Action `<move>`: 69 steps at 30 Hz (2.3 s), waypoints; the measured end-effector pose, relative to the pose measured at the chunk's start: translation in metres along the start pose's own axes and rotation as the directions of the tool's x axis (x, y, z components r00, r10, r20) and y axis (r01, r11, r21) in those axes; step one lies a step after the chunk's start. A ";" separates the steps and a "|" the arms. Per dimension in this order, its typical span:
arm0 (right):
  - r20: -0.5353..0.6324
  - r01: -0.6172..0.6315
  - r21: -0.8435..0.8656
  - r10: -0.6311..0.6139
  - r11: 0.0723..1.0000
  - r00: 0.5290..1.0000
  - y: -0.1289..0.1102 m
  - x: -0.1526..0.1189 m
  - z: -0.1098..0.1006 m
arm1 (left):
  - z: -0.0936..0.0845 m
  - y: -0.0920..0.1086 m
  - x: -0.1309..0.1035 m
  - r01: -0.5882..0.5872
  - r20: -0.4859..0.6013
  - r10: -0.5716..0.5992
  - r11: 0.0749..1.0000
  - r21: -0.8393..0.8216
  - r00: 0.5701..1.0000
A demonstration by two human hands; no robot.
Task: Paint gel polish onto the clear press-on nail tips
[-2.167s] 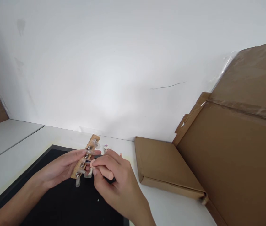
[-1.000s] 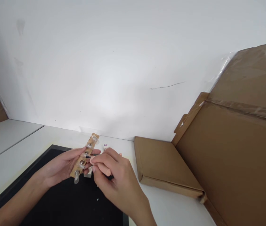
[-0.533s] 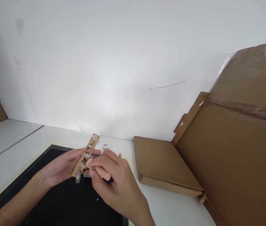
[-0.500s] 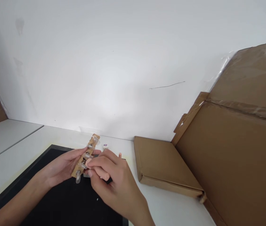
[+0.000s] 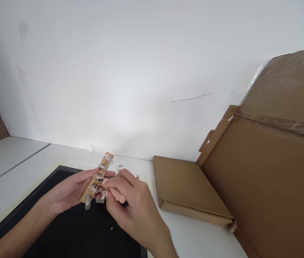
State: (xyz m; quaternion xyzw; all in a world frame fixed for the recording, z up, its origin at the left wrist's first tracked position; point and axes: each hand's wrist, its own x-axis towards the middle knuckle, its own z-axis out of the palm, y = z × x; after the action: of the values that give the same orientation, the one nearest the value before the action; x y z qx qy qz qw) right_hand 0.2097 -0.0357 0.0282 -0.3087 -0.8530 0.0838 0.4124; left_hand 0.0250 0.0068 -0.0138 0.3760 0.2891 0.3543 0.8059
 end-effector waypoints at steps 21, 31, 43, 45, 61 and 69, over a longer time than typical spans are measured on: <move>-0.040 0.018 0.084 -0.015 0.996 0.999 -0.001 0.000 -0.004 | 0.001 0.000 -0.002 -0.062 -0.025 0.063 0.997 0.045 0.998; -0.002 -0.008 0.066 0.008 0.998 1.000 0.000 0.000 0.000 | 0.005 0.000 -0.003 -0.090 0.023 0.089 0.993 0.070 0.996; -0.030 -0.118 -0.018 0.117 0.993 0.993 0.003 -0.002 -0.004 | 0.004 -0.001 -0.005 -0.136 0.036 0.133 0.987 0.084 0.990; -0.043 -0.107 0.002 0.107 0.994 0.993 0.003 -0.002 -0.005 | 0.003 -0.001 -0.005 -0.142 0.041 0.138 0.984 0.105 0.990; 0.028 -0.130 0.172 0.127 0.976 0.991 0.001 0.001 0.000 | 0.002 -0.004 -0.004 -0.195 0.094 0.182 0.970 0.145 0.979; 0.026 -0.206 0.131 0.205 0.970 0.979 0.001 -0.001 -0.003 | 0.004 -0.002 -0.006 -0.190 0.092 0.177 0.968 0.164 0.980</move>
State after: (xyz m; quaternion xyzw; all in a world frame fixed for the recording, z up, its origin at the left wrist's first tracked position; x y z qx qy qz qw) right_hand 0.2125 -0.0363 0.0290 -0.3666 -0.8114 0.1846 0.4161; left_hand 0.0251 -0.0004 -0.0121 0.4826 0.2516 0.3865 0.7446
